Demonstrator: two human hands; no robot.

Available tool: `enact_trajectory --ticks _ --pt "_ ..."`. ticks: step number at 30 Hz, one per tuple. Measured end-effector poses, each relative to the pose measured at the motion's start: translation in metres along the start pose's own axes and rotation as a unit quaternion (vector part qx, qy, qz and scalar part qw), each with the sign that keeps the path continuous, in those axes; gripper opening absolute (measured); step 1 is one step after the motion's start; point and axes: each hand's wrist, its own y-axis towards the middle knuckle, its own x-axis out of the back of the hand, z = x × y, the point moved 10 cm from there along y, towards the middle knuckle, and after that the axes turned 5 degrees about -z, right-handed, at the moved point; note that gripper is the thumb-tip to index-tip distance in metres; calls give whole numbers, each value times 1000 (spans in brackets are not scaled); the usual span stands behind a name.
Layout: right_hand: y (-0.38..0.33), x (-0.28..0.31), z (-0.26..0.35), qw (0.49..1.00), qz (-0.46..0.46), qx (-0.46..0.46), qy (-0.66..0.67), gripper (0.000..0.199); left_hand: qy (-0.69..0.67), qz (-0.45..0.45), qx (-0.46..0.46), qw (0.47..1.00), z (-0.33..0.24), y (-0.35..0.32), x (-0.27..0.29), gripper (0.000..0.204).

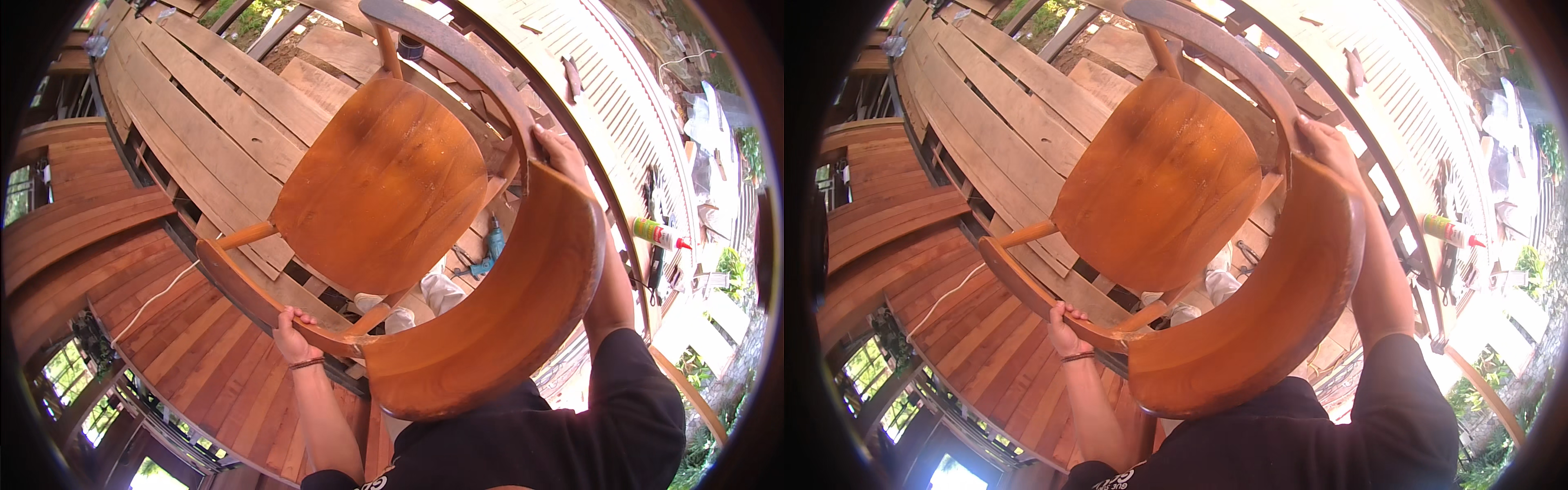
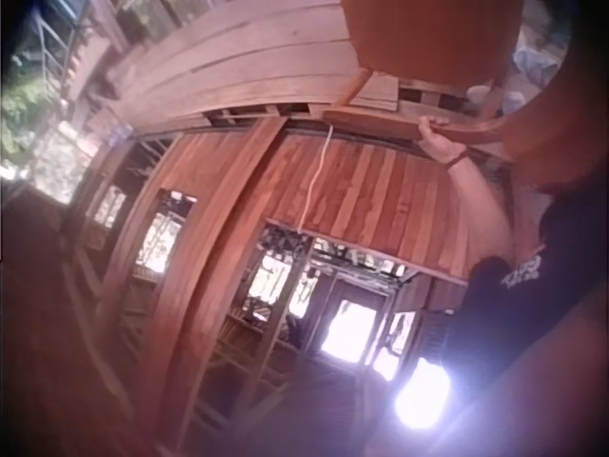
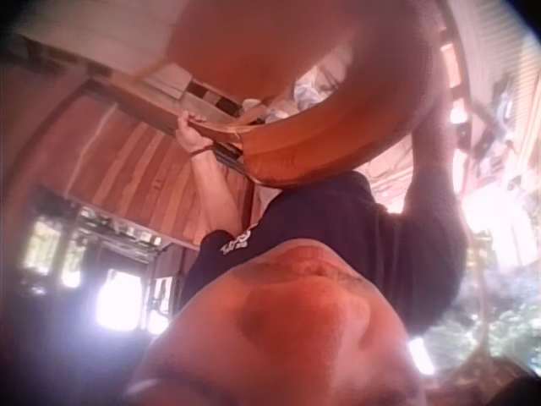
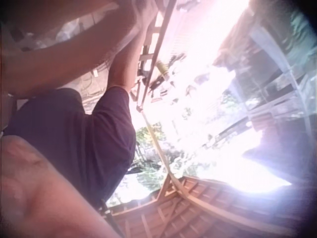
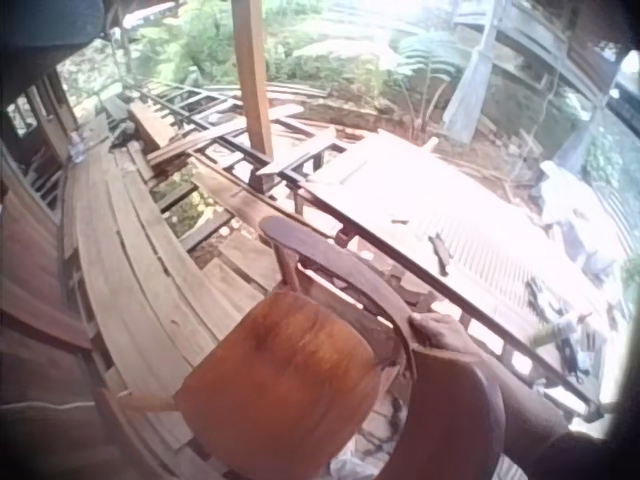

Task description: The person uses a corded drill to drive screws into a wooden chair, securing the backrest to the seat. They repeatedly position the chair, insert screws, and operate the drill to fasten the components together.

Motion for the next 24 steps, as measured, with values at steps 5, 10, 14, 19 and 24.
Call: enact_trajectory --ticks 5,10,14,19,24 --pt "32 12 21 1000 -13 -4 -18 32 -21 -17 11 1000 7 -27 -27 11" --pt "59 22 37 996 -13 52 -72 32 -35 -24 27 999 5 -31 -39 9" --pt "77 28 61 960 8 202 -193 34 -47 -12 23 999 1 -41 -47 10" --pt "93 42 65 877 21 368 -309 64 -62 17 48 997 13 -67 -58 12" --pt "122 32 82 888 16 278 -366 48 -45 32 34 998 11 -78 -58 18"
